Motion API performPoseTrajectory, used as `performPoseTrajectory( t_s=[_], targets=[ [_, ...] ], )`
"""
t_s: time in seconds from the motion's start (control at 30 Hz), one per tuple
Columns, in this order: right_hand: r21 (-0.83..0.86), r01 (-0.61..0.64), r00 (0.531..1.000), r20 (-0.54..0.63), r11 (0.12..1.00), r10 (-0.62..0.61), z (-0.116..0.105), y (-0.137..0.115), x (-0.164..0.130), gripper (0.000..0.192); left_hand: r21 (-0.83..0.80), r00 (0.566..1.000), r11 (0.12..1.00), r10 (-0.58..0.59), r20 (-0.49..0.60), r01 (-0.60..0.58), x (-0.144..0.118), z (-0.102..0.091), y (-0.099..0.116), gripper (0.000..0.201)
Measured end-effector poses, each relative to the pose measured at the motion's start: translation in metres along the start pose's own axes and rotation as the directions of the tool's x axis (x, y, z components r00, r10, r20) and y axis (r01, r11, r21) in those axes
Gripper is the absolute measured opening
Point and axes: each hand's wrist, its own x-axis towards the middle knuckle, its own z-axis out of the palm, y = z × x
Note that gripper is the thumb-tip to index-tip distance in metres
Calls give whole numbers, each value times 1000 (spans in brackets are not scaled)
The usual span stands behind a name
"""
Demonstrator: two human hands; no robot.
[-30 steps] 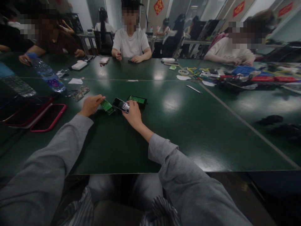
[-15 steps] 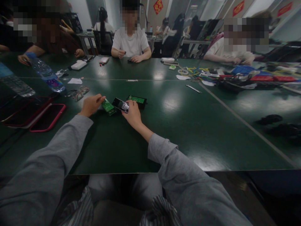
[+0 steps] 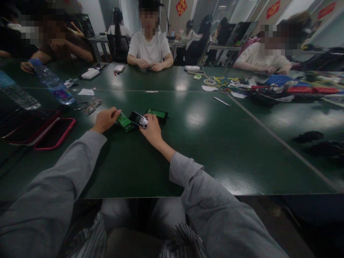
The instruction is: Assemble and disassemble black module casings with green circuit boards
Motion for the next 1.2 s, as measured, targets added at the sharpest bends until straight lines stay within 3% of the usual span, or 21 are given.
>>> performPoseTrajectory(
  t_s=[0.33,0.67,1.2],
  targets=[
    [-5,16,1000,17,1000,-16,1,-2,-1,48,-10,1000,1000,3,-11,-3,1,2,-2,51],
    [12,20,998,52,1000,-21,-1,-5,-2,48,-155,998,987,-51,-28,46,2,3,0,47],
    [-121,41,998,60,992,-34,5,0,-2,56,-297,996,953,-75,-38,61,5,14,-4,47]
  ],
)
